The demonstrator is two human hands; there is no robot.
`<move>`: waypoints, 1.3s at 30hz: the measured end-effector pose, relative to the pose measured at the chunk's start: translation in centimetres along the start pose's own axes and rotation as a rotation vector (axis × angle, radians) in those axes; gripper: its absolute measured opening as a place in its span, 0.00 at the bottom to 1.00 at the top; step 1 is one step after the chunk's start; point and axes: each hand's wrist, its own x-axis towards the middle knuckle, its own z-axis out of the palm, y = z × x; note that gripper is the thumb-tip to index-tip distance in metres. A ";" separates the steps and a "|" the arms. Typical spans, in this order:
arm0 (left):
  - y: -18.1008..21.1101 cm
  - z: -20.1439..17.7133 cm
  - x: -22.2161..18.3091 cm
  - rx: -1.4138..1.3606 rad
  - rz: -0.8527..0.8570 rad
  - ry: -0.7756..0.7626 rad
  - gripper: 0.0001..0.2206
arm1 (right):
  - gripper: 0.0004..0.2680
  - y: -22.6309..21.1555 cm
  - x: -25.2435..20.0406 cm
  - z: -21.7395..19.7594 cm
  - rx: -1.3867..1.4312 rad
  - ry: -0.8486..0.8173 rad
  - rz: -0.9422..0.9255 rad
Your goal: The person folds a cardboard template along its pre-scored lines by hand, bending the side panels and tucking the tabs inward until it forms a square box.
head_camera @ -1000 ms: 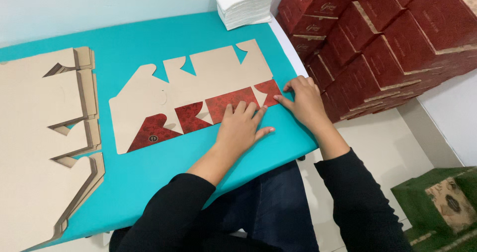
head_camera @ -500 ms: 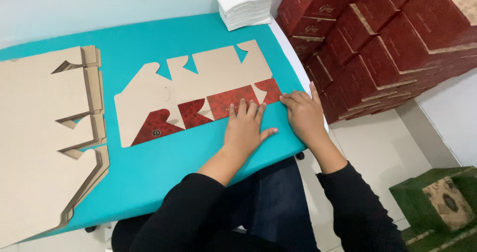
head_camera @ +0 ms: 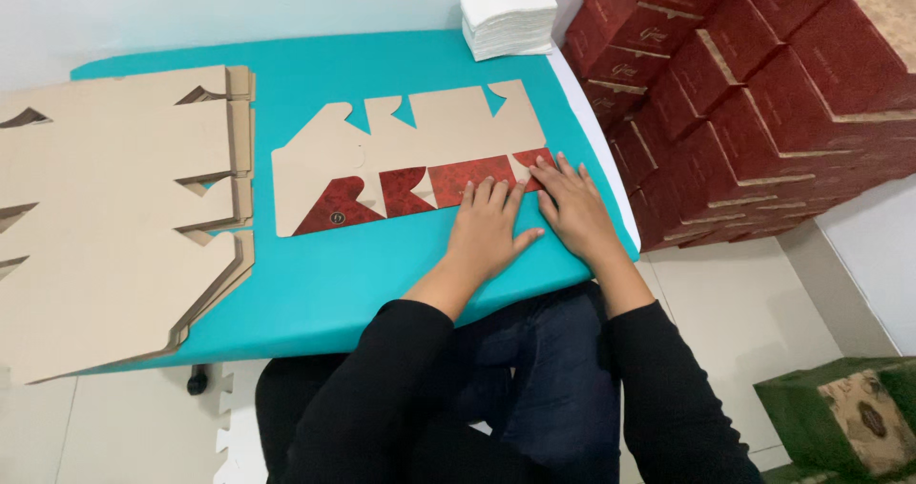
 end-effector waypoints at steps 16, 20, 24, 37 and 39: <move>0.9 -1.2 -2.3 -0.019 -0.073 -0.022 0.42 | 0.16 -1.2 2.3 -2.1 -0.274 -0.213 0.015; 1.2 -1.8 -2.4 -0.059 -0.098 -0.083 0.42 | 0.16 -0.9 6.6 -2.9 -0.075 -0.232 -0.075; 1.1 -2.8 -3.4 -0.017 -0.075 -0.148 0.42 | 0.19 -1.0 6.5 -1.8 -0.003 -0.318 -0.110; -3.1 -9.1 -11.9 -0.086 -0.203 0.021 0.40 | 0.16 -9.6 -2.4 -3.4 -0.076 -0.076 -0.328; -3.0 -9.8 -12.6 0.035 -0.214 0.166 0.45 | 0.15 -10.6 -1.9 -4.2 0.022 -0.044 -0.497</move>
